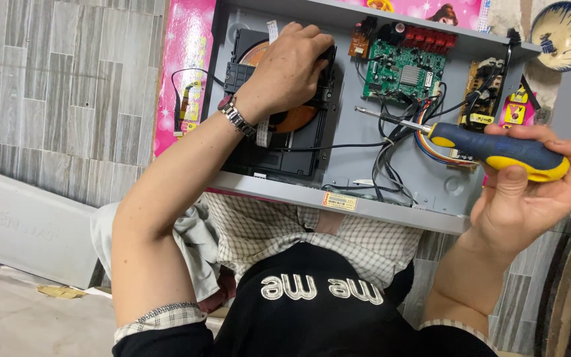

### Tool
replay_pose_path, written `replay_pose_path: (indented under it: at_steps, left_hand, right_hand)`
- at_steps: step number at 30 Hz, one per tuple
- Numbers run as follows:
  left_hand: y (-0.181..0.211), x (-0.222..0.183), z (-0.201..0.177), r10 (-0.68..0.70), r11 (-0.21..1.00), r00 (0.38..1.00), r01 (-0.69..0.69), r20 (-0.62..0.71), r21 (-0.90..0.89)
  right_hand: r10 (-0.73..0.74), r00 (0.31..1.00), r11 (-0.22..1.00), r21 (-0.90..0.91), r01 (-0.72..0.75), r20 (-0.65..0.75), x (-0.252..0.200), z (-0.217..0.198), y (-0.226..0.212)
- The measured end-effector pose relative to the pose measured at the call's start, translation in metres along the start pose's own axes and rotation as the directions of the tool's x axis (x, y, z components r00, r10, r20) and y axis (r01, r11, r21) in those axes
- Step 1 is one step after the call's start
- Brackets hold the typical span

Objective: Repairing an electronic device by adjusting internal components and wires with a screwdriver

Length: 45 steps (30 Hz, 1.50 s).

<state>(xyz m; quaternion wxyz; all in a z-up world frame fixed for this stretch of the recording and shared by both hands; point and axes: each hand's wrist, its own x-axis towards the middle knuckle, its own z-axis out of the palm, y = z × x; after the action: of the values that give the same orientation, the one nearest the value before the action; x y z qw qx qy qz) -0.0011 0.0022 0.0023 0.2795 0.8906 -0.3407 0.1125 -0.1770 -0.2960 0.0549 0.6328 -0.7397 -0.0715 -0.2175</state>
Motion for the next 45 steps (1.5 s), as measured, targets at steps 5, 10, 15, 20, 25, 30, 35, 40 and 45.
replay_pose_path:
  at_steps: [5,10,15,20,25,30,35,40,45]
  left_hand:
    - [-0.002,-0.001,0.002,0.005,0.999,1.0,-0.006,-0.019,-0.032]
    - [-0.002,0.0,0.004,0.035,0.999,0.999,-0.035,-0.021,-0.021]
    - [-0.003,0.0,0.005,0.022,1.0,1.0,-0.023,-0.01,-0.007]
    - [-0.003,-0.001,0.006,0.02,1.0,1.0,-0.02,-0.01,-0.008]
    - [-0.001,-0.001,0.005,0.016,1.0,1.0,-0.016,-0.027,0.002]
    - [-0.001,-0.002,0.006,0.028,0.999,0.999,-0.027,-0.039,0.038]
    - [0.0,-0.001,0.004,0.024,0.997,1.0,-0.025,0.009,0.075]
    - [0.034,0.007,-0.027,0.155,0.988,0.978,-0.154,-0.142,0.021]
    - [0.058,0.006,-0.039,0.176,0.953,0.984,-0.176,-0.02,-0.245]
  right_hand:
    - [-0.001,1.0,1.0,0.003,0.001,-0.003,0.001,0.006,-0.006]
    - [-0.007,1.0,1.0,-0.01,0.007,0.014,0.002,0.003,-0.002]
    - [-0.015,1.0,1.0,-0.013,0.015,0.009,0.003,0.005,-0.005]
    - [0.025,0.999,1.0,0.01,-0.024,-0.024,0.002,0.003,-0.002]
    - [0.04,0.999,0.999,0.037,-0.039,-0.012,0.001,0.003,-0.001]
    - [0.064,0.998,0.996,0.064,-0.063,-0.017,-0.001,-0.001,0.003]
    - [0.074,0.997,0.992,0.103,-0.071,-0.024,-0.001,-0.002,0.005]
    - [0.138,0.989,0.973,0.193,-0.125,-0.053,-0.002,-0.006,0.01]
    - [0.134,0.989,0.967,0.228,-0.118,-0.057,0.0,-0.01,0.011]
